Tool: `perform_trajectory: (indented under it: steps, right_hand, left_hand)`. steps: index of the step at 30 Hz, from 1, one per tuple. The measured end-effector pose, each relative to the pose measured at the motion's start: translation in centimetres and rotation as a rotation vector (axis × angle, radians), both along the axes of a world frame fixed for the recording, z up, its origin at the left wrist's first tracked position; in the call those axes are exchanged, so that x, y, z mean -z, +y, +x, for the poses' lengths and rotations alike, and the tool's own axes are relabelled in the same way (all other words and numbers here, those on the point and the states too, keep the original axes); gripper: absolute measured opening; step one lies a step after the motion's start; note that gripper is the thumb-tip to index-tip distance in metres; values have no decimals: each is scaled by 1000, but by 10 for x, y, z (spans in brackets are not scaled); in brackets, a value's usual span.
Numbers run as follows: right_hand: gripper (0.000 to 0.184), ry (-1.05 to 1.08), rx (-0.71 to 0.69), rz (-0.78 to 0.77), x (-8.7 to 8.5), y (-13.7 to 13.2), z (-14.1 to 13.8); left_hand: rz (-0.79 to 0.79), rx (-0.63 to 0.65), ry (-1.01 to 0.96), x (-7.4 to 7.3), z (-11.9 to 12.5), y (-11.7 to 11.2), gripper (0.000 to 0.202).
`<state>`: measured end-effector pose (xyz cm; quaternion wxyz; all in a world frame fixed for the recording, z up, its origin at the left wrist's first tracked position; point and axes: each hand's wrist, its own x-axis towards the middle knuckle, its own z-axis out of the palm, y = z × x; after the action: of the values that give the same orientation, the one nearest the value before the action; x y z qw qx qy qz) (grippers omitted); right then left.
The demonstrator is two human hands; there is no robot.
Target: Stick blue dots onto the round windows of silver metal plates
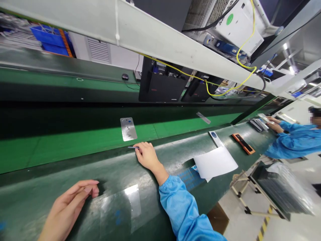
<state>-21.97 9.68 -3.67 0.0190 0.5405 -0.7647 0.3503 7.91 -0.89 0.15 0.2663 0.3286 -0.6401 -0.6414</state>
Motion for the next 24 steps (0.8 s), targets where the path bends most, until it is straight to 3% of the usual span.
perform_trajectory:
  steps: [24]
  right_hand:
    - [20, -20, 0, -25, 0, 0, 0]
  left_hand:
    - [-32, 3, -21, 1, -1, 0, 71]
